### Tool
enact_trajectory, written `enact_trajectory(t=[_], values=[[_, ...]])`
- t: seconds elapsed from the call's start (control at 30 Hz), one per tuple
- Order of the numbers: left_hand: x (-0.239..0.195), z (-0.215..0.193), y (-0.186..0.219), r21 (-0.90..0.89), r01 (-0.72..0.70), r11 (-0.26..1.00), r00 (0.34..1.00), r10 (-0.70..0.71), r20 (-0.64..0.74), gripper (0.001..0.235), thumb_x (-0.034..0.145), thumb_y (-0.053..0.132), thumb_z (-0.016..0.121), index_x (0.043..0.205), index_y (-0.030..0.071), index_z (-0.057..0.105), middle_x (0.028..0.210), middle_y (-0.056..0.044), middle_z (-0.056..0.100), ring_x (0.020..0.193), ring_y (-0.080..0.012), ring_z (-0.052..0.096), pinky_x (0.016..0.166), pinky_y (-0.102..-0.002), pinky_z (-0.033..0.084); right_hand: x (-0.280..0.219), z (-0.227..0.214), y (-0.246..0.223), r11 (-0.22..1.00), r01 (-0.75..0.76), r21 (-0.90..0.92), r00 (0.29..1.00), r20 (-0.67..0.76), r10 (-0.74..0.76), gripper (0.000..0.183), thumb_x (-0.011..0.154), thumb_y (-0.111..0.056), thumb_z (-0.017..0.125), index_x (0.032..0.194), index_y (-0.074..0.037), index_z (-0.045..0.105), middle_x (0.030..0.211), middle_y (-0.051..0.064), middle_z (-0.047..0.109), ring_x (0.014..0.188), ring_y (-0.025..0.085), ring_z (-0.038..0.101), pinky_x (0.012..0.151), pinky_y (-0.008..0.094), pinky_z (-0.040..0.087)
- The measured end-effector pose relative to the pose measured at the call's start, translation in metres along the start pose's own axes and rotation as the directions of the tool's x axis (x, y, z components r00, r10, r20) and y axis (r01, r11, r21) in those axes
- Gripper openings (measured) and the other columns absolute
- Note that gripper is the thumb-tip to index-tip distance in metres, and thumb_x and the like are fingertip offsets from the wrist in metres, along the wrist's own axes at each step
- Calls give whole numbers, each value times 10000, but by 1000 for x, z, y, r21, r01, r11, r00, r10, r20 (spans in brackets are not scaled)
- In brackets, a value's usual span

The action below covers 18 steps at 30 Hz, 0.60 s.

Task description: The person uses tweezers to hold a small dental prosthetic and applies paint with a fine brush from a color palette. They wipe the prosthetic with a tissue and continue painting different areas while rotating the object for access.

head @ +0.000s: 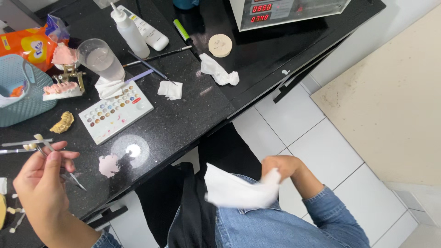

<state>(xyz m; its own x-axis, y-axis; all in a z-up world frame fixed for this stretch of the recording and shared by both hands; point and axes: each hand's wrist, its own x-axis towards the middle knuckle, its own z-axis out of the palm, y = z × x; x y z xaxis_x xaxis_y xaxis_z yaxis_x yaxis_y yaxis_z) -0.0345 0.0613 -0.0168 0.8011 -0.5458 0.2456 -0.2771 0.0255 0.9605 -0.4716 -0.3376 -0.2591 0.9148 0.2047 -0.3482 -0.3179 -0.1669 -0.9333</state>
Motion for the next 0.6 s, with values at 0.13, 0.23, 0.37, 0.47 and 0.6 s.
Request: enact_trajectory(t=[0.13, 0.23, 0.37, 0.47, 0.6], values=[[-6, -1, 6, 13, -13, 1000, 1000, 13, -19, 213, 1194, 8, 527, 1280, -175, 592, 1065, -212, 689, 805, -124, 585, 828, -231, 483, -6, -43, 2, 963, -228, -142, 957, -214, 195, 169, 879, -165, 758, 940, -7, 776, 911, 154, 743, 840, 241, 696, 744, 426, 546], [-6, -6, 7, -4, -18, 1000, 1000, 18, 1, 215, 1175, -1, 523, 1284, -174, 591, 1068, -212, 689, 804, -126, 586, 834, -233, 483, -7, -64, 18, 95, -978, -187, 210, -853, 478, 187, 869, -204, 760, 975, -51, 781, 1010, 157, 744, 934, 306, 728, 802, 488, 555], [-7, -6, 0, 10, -34, 999, 999, 34, -24, 222, 1184, -8, 499, 1298, -180, 581, 1085, -216, 687, 823, -125, 583, 822, -221, 484, 19, -43, 11, 375, -766, -522, 641, -668, 379, 105, 849, -83, 694, 845, -17, 776, 876, 172, 749, 781, 313, 721, 639, 404, 543], [-8, -6, -6, 9, -20, 1000, 999, 21, -46, 223, 1206, 7, 515, 1301, -184, 581, 1074, -225, 684, 811, -131, 580, 824, -234, 483, 34, -15, -11, 948, 319, 19, 945, 75, -319, 243, 900, -165, 739, 776, 22, 645, 651, 70, 583, 615, 119, 501, 583, 311, 428], [-14, -10, -11, -7, -8, 1000, 999, 8, -32, 222, 1195, 5, 518, 1299, -180, 581, 1070, -223, 679, 818, -130, 586, 842, -243, 492, 33, -8, -14, 848, 441, 294, 888, -5, -460, 259, 677, -136, 829, 743, 41, 652, 679, 92, 650, 597, 148, 591, 501, 325, 453]])
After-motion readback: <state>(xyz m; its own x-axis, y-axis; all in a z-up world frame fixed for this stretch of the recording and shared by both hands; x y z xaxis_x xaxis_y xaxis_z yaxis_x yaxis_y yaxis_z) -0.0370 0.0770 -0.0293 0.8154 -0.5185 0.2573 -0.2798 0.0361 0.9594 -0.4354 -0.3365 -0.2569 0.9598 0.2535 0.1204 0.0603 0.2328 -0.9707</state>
